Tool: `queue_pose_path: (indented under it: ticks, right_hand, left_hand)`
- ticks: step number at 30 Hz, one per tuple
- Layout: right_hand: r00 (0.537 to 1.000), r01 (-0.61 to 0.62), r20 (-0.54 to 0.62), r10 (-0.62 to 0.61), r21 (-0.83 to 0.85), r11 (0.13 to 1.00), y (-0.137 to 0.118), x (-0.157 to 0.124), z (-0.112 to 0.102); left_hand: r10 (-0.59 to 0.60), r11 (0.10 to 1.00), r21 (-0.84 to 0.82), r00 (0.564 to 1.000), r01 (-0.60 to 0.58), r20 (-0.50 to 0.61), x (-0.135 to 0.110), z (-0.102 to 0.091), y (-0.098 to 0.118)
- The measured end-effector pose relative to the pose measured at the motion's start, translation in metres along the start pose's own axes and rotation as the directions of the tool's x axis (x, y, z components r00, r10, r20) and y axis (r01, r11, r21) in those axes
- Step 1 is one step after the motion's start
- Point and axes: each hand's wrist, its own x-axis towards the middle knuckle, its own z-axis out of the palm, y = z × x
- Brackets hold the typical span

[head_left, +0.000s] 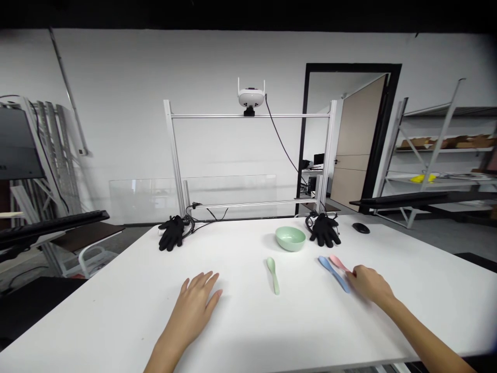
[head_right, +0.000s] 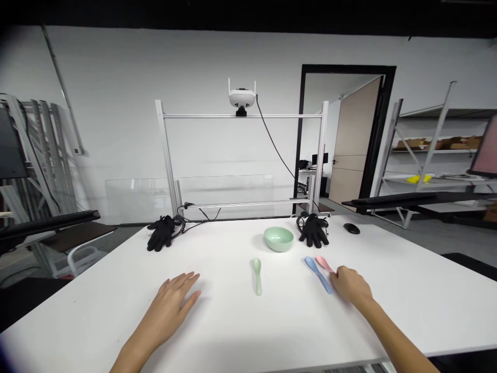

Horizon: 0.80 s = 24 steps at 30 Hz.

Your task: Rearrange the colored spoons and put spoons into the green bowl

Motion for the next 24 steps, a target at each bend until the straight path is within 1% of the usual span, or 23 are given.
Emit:
queue_pose_path:
  ticks: [9, 15, 19, 24]
  right_hand:
    - [1.0, -0.003, 0.014, 0.003, -0.016, 1.0, -0.011, -0.002, 0.001]
    - [1.0, -0.015, 0.026, 0.015, -0.009, 1.0, -0.01, 0.0, 0.003]
    - [1.0, -0.018, 0.018, 0.018, 0.015, 1.0, -0.016, -0.002, -0.004]
    - [1.0, 0.026, -0.013, -0.026, 0.025, 0.999, -0.036, -0.008, -0.017]
  left_hand:
    - [-0.002, 1.0, -0.009, 1.0, 0.002, -0.002, -0.001, 0.0, -0.001]
    - [-0.002, 1.0, -0.029, 1.0, 0.002, -0.026, -0.001, 0.002, -0.003]
    - [-0.002, 1.0, -0.031, 1.0, 0.002, -0.024, -0.002, 0.001, -0.003]
    - [-0.004, 0.999, -0.036, 1.0, 0.004, -0.013, -0.001, -0.002, -0.001]
